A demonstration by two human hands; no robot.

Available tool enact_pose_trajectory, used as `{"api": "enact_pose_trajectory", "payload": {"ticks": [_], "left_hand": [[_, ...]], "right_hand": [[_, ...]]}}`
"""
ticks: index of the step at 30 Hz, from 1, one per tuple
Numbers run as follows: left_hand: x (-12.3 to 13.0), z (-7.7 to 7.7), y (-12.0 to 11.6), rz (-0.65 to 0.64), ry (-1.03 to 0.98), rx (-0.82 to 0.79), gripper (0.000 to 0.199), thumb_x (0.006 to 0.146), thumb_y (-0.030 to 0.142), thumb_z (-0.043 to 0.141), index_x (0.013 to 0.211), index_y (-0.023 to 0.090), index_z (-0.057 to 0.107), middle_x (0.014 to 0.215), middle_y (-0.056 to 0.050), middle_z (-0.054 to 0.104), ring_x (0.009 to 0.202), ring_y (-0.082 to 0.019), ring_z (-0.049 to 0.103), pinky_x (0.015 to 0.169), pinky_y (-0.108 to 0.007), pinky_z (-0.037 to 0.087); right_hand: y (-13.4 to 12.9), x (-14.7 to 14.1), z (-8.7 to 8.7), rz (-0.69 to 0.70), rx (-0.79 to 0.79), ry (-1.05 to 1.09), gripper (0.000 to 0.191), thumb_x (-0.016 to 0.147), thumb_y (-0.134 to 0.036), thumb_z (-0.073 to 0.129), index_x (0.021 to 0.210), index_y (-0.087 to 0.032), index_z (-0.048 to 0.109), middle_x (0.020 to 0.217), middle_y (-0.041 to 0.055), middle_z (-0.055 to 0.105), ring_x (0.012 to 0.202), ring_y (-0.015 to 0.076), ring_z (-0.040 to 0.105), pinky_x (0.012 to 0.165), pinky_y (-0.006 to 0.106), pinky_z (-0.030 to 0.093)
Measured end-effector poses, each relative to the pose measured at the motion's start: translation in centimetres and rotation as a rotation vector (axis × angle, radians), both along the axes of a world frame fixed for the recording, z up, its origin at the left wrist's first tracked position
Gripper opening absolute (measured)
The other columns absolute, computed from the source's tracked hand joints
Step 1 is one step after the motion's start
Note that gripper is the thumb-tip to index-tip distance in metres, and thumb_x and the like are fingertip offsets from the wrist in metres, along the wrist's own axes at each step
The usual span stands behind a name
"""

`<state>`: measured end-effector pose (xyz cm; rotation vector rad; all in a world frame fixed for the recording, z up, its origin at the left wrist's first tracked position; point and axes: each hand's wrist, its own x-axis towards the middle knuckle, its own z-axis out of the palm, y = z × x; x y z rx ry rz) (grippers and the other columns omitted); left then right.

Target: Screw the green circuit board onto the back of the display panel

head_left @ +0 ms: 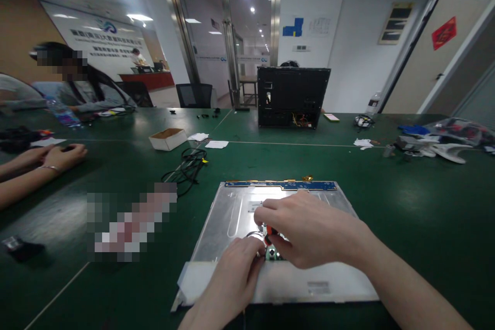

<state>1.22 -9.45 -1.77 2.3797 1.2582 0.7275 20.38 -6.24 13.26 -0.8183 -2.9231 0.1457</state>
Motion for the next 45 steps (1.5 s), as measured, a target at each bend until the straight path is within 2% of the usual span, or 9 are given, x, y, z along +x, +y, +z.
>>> {"api": "enact_pose_trajectory", "payload": {"ticks": [8,17,27,31,38,45], "left_hand": [[0.08,0.23,-0.19,0.005,-0.013,0.012,0.017,0.085,0.009,0.042,0.092,0.02,0.053,0.087,-0.004,0.063,0.079,-0.022,0.058,0.069,-0.033,0.042],[0.03,0.13,-0.09,0.0,-0.003,0.007,0.013,0.087,0.01,0.042,0.088,0.021,0.049,0.084,-0.003,0.061,0.077,-0.022,0.056,0.067,-0.032,0.039],[0.08,0.31,-0.09,0.006,-0.006,0.014,0.016,0.087,0.01,0.041,0.09,0.021,0.052,0.084,-0.004,0.063,0.077,-0.022,0.058,0.067,-0.032,0.042],[0.04,0.14,-0.07,-0.001,-0.028,0.031,0.018,0.086,0.009,0.041,0.092,0.021,0.053,0.084,-0.004,0.063,0.077,-0.021,0.058,0.068,-0.032,0.042],[0.03,0.09,-0.05,0.016,-0.005,0.047,0.015,0.087,0.011,0.041,0.087,0.021,0.052,0.082,-0.004,0.063,0.074,-0.021,0.057,0.065,-0.031,0.041],[0.07,0.28,-0.1,0.015,-0.015,0.025,0.017,0.085,0.009,0.041,0.089,0.021,0.054,0.083,-0.004,0.063,0.076,-0.021,0.058,0.067,-0.031,0.042]], "right_hand": [[0.19,-0.17,-0.08,-0.053,0.021,0.022,0.012,0.085,-0.026,0.052,0.094,-0.018,0.054,0.081,0.0023,0.066,0.065,0.0148,0.055,0.051,0.029,0.021],[-0.06,0.08,-0.01,0.017,0.008,0.021,0.016,0.08,-0.023,0.051,0.095,-0.018,0.053,0.088,0.0043,0.063,0.067,0.0148,0.052,0.051,0.029,0.021],[0.15,-0.1,-0.12,-0.037,0.035,0.015,0.014,0.084,-0.021,0.049,0.097,-0.017,0.054,0.085,0.0036,0.065,0.065,0.0146,0.053,0.051,0.029,0.021],[0.22,-0.13,-0.17,-0.058,0.03,0.018,0.014,0.085,-0.025,0.052,0.097,-0.018,0.055,0.083,0.0031,0.066,0.065,0.0143,0.054,0.052,0.029,0.021],[-0.02,0.11,-0.11,-0.003,0.022,0.007,0.02,0.081,-0.025,0.051,0.1,-0.019,0.053,0.09,0.0046,0.063,0.068,0.0158,0.053,0.05,0.029,0.022],[0.04,0.05,-0.17,-0.005,0.038,0.003,0.019,0.082,-0.023,0.049,0.101,-0.019,0.052,0.089,0.004,0.064,0.067,0.0156,0.053,0.051,0.029,0.022]]}}
